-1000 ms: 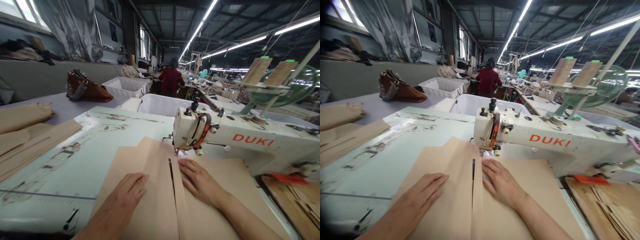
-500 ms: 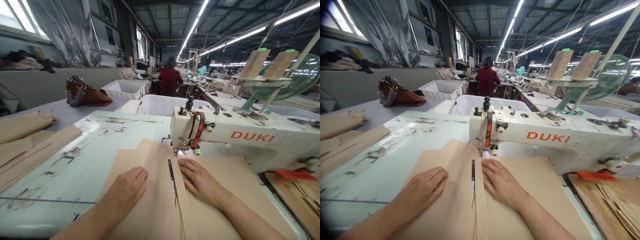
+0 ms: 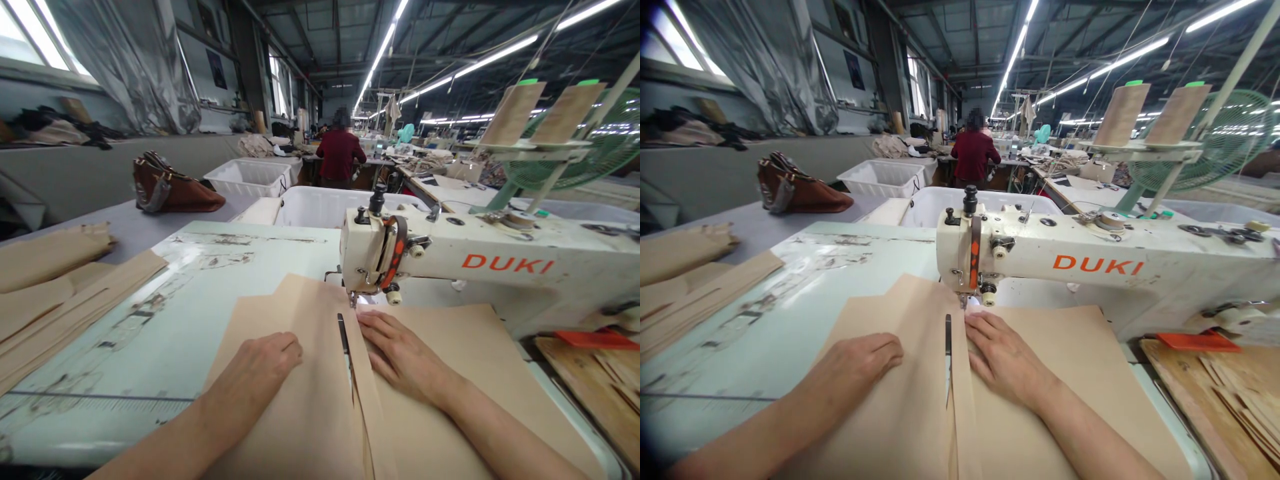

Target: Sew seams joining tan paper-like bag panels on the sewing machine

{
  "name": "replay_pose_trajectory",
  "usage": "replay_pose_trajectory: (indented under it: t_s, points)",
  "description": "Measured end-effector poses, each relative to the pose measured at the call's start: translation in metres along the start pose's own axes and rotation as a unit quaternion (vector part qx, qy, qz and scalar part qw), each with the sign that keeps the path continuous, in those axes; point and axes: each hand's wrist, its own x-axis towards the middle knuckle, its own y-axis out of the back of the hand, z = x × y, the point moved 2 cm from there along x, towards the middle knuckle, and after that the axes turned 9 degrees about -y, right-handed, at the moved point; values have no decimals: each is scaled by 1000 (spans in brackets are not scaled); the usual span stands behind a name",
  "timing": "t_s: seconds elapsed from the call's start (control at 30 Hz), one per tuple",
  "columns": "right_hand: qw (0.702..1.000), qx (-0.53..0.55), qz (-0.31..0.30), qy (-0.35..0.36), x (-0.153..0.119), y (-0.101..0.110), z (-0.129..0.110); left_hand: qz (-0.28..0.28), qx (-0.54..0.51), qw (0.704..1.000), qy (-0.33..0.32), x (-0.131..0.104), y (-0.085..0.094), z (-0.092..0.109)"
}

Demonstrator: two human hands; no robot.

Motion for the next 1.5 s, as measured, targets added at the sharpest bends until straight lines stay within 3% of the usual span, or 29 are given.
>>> replay_pose_trajectory:
  t_s: [0.2, 0.5, 0.67, 0.87, 1.03, 1.3, 1.5]
  points:
    - [1000, 8, 0, 1, 0, 1, -1, -12, 37, 999, 2, 2, -4, -6]
    - [1000, -5, -2, -1, 1, 2, -2, 24, 73, 997, 16, 1, -7, -4]
    - [1000, -2, 0, -7, 0, 1, -1, 42, 65, 997, -29, 0, -8, 4]
    - [1000, -2, 3, -7, -1, 0, 0, 153, 127, 976, -94, -13, -25, 4]
    - [1000, -17, 4, 5, 5, -1, 7, 162, 109, 977, -84, -18, -28, -1]
    - [1000, -23, 13, 9, 13, -3, 15, 112, -96, 989, -27, 26, -15, 15]
    - [1000, -21, -2, 11, 9, 4, 10, 87, -127, 988, -18, 49, -19, 17]
